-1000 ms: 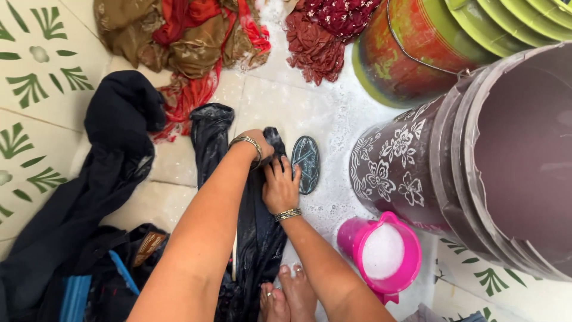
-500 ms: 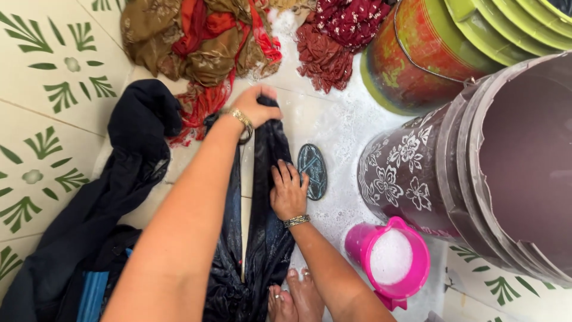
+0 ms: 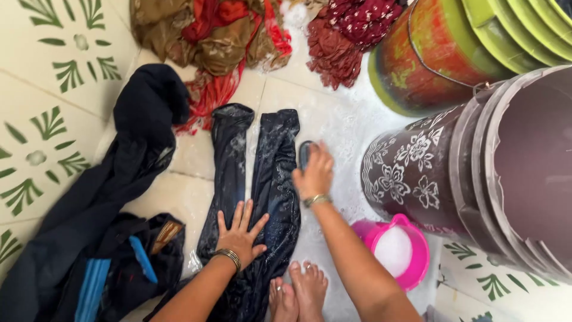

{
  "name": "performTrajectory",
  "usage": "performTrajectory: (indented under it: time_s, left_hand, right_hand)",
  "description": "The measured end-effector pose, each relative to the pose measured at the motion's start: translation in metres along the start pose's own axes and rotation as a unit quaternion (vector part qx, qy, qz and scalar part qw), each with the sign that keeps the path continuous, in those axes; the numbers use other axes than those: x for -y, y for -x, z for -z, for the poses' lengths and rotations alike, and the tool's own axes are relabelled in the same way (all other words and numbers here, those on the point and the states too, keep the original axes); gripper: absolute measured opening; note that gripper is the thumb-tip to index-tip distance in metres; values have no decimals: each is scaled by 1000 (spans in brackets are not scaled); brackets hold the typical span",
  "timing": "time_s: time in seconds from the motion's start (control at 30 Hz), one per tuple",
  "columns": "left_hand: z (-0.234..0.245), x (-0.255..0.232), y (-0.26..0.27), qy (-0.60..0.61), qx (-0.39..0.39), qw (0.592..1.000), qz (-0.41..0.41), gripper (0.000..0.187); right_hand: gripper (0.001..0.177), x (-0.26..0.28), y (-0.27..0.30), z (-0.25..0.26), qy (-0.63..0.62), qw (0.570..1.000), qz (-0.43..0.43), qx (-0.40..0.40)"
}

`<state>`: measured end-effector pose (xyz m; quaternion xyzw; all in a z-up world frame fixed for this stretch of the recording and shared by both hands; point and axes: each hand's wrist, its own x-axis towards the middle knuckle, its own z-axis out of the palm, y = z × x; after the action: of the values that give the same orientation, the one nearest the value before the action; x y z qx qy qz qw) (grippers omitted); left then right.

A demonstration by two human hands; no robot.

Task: Hand washing black trousers on a tiled floor using detergent, water, and a scrubbing brush.

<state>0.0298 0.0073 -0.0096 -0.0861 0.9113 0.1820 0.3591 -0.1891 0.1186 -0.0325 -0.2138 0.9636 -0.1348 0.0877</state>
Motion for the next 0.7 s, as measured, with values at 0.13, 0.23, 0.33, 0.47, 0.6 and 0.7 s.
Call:
performTrajectory:
  time_s: [0.13, 0.23, 0.33, 0.47, 0.6, 0.7]
  left_hand:
    - [-20, -9, 38, -32, 70, 997, -5, 85]
    - [-37, -11, 54, -41, 143, 989, -11, 81]
    - [-58, -15, 59, -8, 121, 993, -8, 82]
    - [-42, -9, 64, 5, 98, 995, -6, 83]
    - [-33, -9, 59, 0, 131, 991, -22, 82]
    - [-41, -5, 52, 10, 138, 990, -28, 83]
  right_hand:
    - [86, 49, 92, -26, 205, 930, 305, 20]
    - [55, 70, 81, -7, 1, 845, 534, -40]
    - [47, 78, 4, -2, 158, 876, 455, 32]
    - [55, 114, 9, 19, 188, 937, 292, 33]
    - [56, 67, 93, -8, 96, 867, 489, -2]
    - [49, 72, 13, -5, 73, 926, 362, 81]
